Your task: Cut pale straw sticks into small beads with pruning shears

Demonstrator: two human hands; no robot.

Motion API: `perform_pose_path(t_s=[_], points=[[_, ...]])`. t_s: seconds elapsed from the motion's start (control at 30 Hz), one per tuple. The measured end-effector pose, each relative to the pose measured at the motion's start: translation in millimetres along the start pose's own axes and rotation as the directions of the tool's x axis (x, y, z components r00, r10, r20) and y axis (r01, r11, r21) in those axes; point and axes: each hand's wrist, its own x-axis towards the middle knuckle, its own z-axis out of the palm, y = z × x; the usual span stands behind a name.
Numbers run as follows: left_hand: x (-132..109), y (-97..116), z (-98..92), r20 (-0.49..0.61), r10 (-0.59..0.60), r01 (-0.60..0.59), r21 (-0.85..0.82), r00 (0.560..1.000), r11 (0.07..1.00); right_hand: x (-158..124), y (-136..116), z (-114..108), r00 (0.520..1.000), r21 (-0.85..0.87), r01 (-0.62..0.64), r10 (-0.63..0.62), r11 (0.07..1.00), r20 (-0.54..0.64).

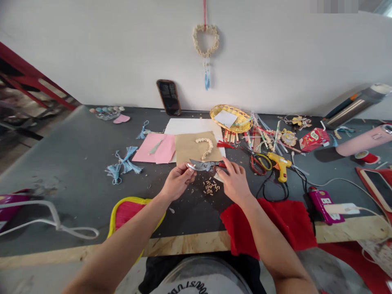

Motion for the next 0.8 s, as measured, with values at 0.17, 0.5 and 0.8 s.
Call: perform_pose_path(t_s=[0.17,0.5,0.8], points=[[1.0,0.0,-1.4,0.002,0.002,-0.002,-0.004,1.000,1.000,-0.3,-0.4,4.6,1.000,0.013,-0.014,0.014,1.000,-0.016],[-3.1,-5.1,-1.8,0.084,0.010,-0.018,0.093,0.996,0.995,1.9,-2.7,4.8,0.992,0.063,-0.097,0.091,0.993,0.092],[-4.2,-4.8,-1.1,0.079,0.009,-0.017,0.099,0.997,0.995,4.2,-8.3,-2.1,0.978,0.044,-0.167,0.160,0.985,0.135]])
